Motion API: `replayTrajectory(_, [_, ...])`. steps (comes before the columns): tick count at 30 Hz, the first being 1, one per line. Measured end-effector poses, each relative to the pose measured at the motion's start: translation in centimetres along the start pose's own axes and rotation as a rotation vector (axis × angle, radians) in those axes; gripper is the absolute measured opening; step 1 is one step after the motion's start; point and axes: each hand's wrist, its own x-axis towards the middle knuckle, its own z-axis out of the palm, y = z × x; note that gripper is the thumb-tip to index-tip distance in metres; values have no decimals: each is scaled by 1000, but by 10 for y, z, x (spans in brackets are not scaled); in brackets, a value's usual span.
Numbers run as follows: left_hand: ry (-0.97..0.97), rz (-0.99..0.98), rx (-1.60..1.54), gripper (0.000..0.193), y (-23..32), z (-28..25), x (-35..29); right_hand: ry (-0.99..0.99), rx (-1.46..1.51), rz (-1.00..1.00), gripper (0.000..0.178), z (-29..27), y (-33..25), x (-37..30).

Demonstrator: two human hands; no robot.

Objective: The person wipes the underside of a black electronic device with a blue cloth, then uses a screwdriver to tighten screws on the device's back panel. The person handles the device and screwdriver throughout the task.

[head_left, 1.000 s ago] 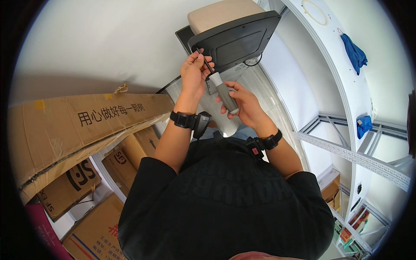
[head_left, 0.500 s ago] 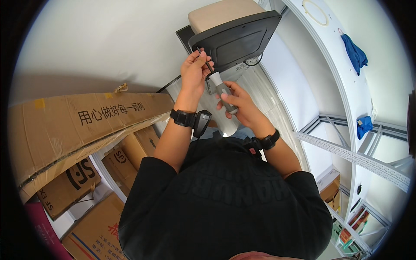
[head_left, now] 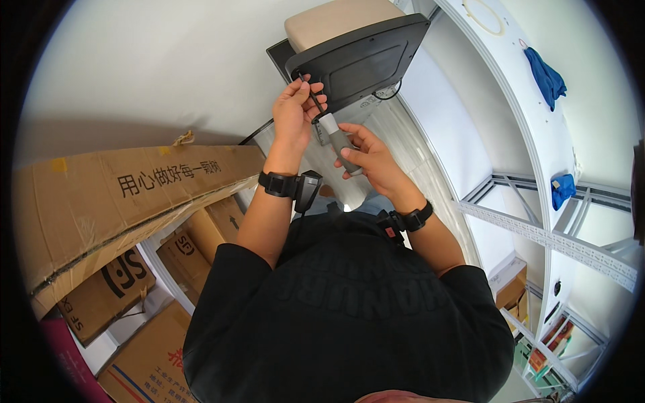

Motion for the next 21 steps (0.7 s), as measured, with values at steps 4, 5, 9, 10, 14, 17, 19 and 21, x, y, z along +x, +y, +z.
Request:
replayTrajectory(4, [-17, -9, 5, 18, 2, 1, -2, 4, -27, -27, 50, 0, 1, -1])
replayTrajectory(5, [-17, -8, 10, 18, 3, 1, -3, 10, -35, -32, 50, 2, 0, -2])
replayTrajectory(9, [-32, -9, 21, 20, 4, 2, -4, 16, -49, -45, 49, 3, -1, -4])
replayTrajectory(10, [-36, -9, 21, 20, 4, 3, -5, 13, -41, -44, 49, 2, -1, -5])
replayTrajectory(14, [-45, -15, 22, 21, 2, 0, -4, -1, -14, -44, 49, -1, -2, -7])
replayTrajectory(17, [-79, -10, 12, 25, 2, 2, -8, -9, 0, -38, 46, -7, -5, -11])
replayTrajectory(19, [-107, 4, 8, 27, 0, 4, -12, -11, 57, -15, 45, -16, -9, -17])
replayTrajectory(21, [-132, 7, 26, 30, -4, 8, -18, -14, 171, 24, 43, -30, -11, -25])
